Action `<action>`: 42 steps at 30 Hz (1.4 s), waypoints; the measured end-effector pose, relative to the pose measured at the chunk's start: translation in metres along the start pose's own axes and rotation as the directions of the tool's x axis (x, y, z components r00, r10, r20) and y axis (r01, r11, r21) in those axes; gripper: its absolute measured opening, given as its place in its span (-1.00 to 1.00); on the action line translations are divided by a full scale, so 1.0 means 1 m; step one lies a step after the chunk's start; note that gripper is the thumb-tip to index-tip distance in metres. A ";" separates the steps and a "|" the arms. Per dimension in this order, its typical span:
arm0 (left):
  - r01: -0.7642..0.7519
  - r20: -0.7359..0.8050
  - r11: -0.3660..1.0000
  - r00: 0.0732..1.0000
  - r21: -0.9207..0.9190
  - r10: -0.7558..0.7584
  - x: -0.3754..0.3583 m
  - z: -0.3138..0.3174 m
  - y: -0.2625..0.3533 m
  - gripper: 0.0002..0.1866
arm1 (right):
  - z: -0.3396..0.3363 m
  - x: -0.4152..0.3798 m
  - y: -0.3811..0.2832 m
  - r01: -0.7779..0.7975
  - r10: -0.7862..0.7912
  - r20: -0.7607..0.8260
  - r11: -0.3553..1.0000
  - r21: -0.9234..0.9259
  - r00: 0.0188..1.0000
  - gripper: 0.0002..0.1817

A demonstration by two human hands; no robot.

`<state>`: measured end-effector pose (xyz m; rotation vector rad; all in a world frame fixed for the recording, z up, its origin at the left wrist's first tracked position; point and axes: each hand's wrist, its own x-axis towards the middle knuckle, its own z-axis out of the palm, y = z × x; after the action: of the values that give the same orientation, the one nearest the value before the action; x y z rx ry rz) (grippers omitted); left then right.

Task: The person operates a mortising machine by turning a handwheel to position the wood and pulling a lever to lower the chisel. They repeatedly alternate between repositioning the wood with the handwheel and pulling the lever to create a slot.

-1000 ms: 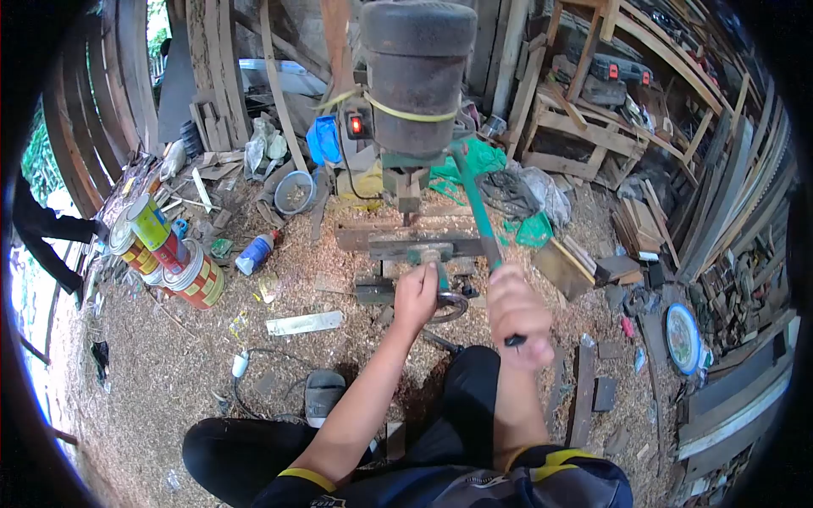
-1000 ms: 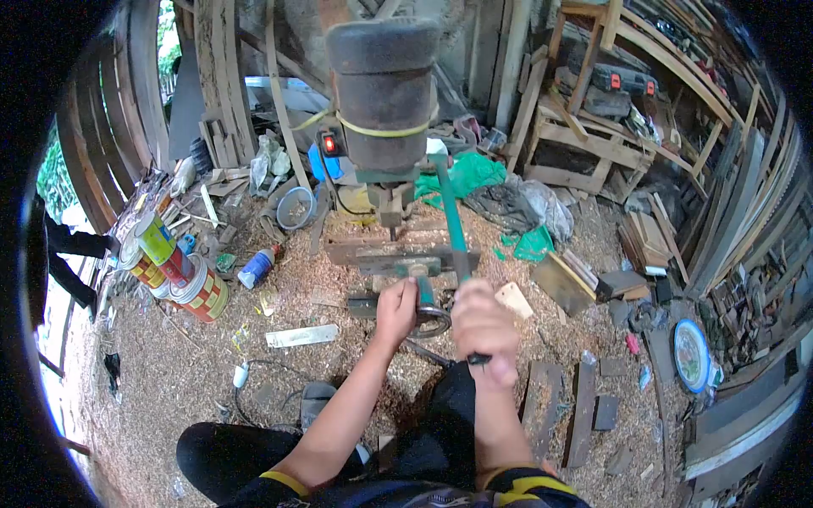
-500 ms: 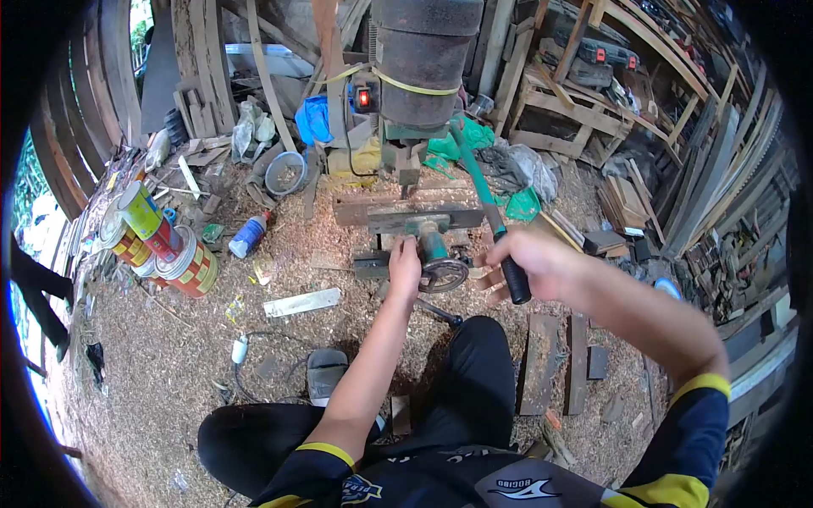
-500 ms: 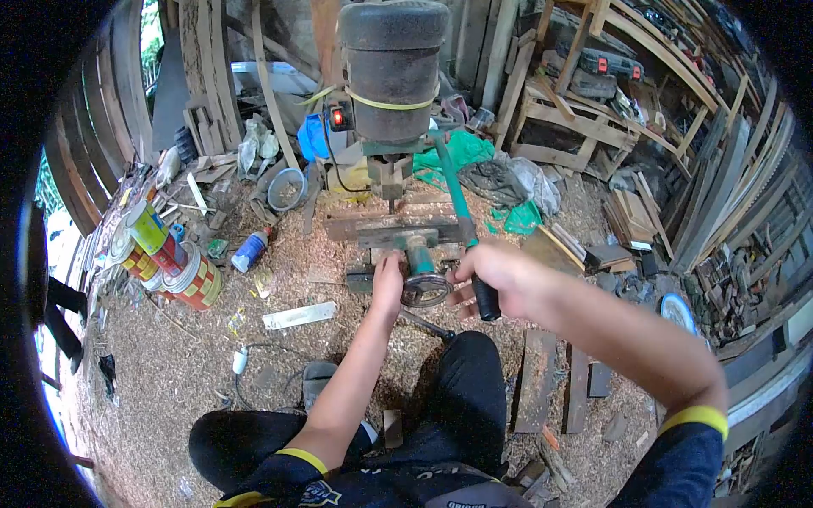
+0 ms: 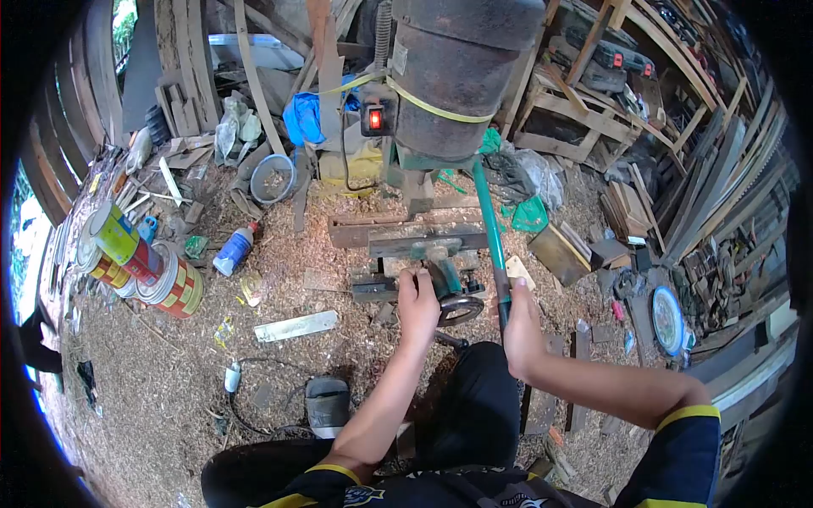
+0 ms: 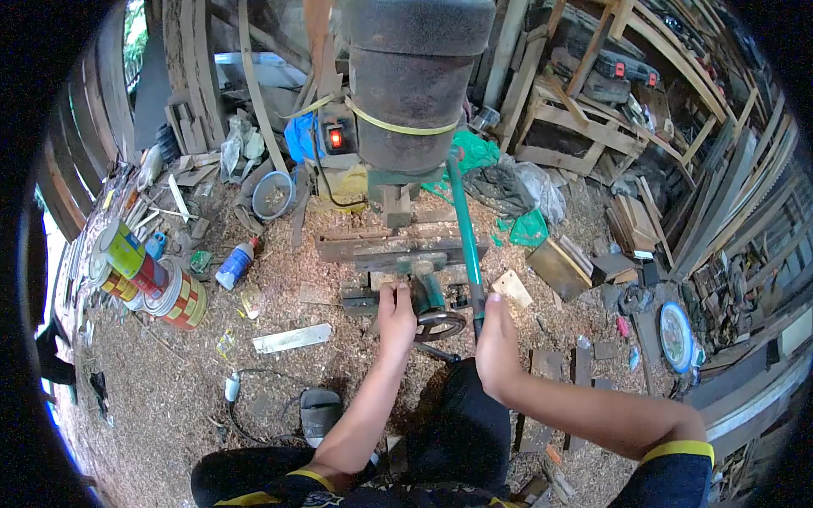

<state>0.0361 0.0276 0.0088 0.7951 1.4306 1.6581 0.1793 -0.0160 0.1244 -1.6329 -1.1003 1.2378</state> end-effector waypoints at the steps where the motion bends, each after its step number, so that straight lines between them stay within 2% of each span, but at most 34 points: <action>1: 0.009 0.005 1.000 1.000 0.003 -0.009 0.002 0.001 -0.002 -0.75 | 0.000 0.008 0.013 0.081 -0.080 -0.092 0.997 0.007 0.993 -0.44; 3: 0.002 -0.003 0.997 1.000 -0.071 -0.002 0.002 0.003 -0.005 -0.76 | 0.001 0.013 0.019 0.030 -0.031 -0.060 0.999 -0.012 0.998 -0.41; 5: 0.005 0.000 0.999 1.000 -0.042 -0.005 0.000 0.004 0.000 -0.76 | 0.005 0.022 0.033 0.180 -0.179 -0.055 0.984 0.001 0.982 -0.38; 11: 0.039 0.004 0.997 0.999 -0.064 -0.039 -0.002 0.003 0.010 -0.79 | 0.020 0.032 0.055 0.241 -0.248 -0.041 0.962 -0.128 0.968 -0.32; 13: 0.039 0.005 0.997 0.999 -0.072 -0.039 -0.002 0.003 0.011 -0.80 | 0.021 0.036 0.061 0.252 -0.257 -0.040 0.963 -0.096 0.966 -0.31; 15: -0.008 -0.034 0.994 0.999 -0.111 0.005 -0.004 0.007 0.012 -0.82 | 0.018 0.032 0.057 0.227 -0.227 0.009 0.968 -0.107 0.974 -0.30; 19: -0.027 -0.058 0.996 0.998 -0.084 0.022 -0.010 0.007 0.025 -0.81 | 0.018 0.032 0.056 0.263 -0.272 -0.014 0.942 -0.209 0.962 -0.30; 21: -0.122 -0.057 0.992 0.991 -0.042 0.120 -0.010 0.005 0.020 -0.75 | 0.019 0.030 0.052 0.215 -0.225 -0.018 0.951 -0.220 0.974 -0.32; 22: -0.134 -0.056 0.990 0.990 -0.043 0.132 -0.011 0.006 0.018 -0.75 | 0.022 0.026 0.048 0.228 -0.248 -0.073 0.950 -0.211 0.966 -0.36; 24: -0.256 -0.075 0.967 0.964 -0.003 0.255 -0.012 0.007 0.013 -0.67 | 0.023 0.022 0.046 0.233 -0.251 -0.071 0.953 -0.194 0.965 -0.37; 25: -0.272 -0.074 0.962 0.960 -0.009 0.271 -0.011 0.008 0.012 -0.67 | 0.021 0.025 0.049 0.230 -0.246 -0.066 0.955 -0.184 0.967 -0.38; 27: -0.329 -0.053 0.938 0.940 0.104 0.336 -0.009 0.006 0.015 -0.61 | 0.020 0.032 0.059 0.271 -0.280 -0.041 0.949 -0.159 0.959 -0.39; 29: -0.326 -0.058 0.938 0.941 0.118 0.334 -0.011 0.006 0.021 -0.57 | 0.021 0.021 0.049 0.258 -0.284 -0.071 0.932 -0.253 0.956 -0.40; 30: -0.303 -0.051 0.947 0.950 0.106 0.309 -0.012 0.005 0.021 -0.56 | 0.014 0.022 0.047 0.214 -0.210 0.044 0.947 -0.241 0.977 -0.43; 31: -0.276 -0.044 0.956 0.959 0.095 0.282 -0.012 0.004 0.021 -0.54 | 0.011 0.020 0.048 0.219 -0.214 0.045 0.946 -0.241 0.976 -0.43; 33: -0.272 -0.072 0.955 0.957 0.123 0.282 -0.010 0.002 0.017 -0.49 | 0.006 0.012 0.032 0.322 -0.305 0.121 0.932 -0.168 0.945 -0.36; 34: -0.270 -0.060 0.947 0.957 0.172 0.283 -0.012 0.001 0.019 -0.47 | -0.006 0.005 0.012 0.187 -0.148 0.201 0.964 -0.191 0.968 -0.25; 35: -0.268 -0.049 0.937 0.957 0.222 0.285 -0.012 0.000 0.021 -0.44 | -0.014 0.014 0.011 0.370 -0.343 0.156 0.904 -0.213 0.926 -0.27; 36: -0.275 -0.053 0.936 0.955 0.221 0.293 -0.011 -0.001 0.023 -0.44 | -0.024 0.025 0.011 0.534 -0.523 0.114 0.810 -0.242 0.845 -0.27; 38: -0.258 -0.046 0.892 0.954 0.371 0.295 -0.013 -0.002 0.024 -0.37 | -0.060 -0.025 -0.104 0.421 -0.358 0.397 0.903 -0.083 0.845 -0.22; 39: -0.257 -0.045 0.890 0.955 0.377 0.294 -0.015 -0.001 0.025 -0.37 | -0.072 -0.036 -0.147 0.453 -0.423 0.490 0.889 0.064 0.762 -0.34; 40: -0.272 -0.056 0.894 0.949 0.357 0.311 -0.016 0.000 0.026 -0.37 | -0.085 -0.048 -0.178 0.589 -0.609 0.508 0.776 0.225 0.609 -0.55; 41: -0.288 -0.068 0.896 0.942 0.337 0.329 -0.015 0.000 0.027 -0.37 | -0.088 -0.047 -0.211 0.506 -0.632 0.510 0.774 0.381 0.583 -0.61; 42: -0.286 -0.060 0.894 0.944 0.345 0.325 -0.009 0.000 0.018 -0.38 | -0.090 -0.034 -0.238 0.427 -0.650 0.489 0.756 0.496 0.581 -0.55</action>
<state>0.0378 0.0190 0.0273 1.1817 1.7704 1.7397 0.2214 0.0175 0.3753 -0.4898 -1.5575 1.4647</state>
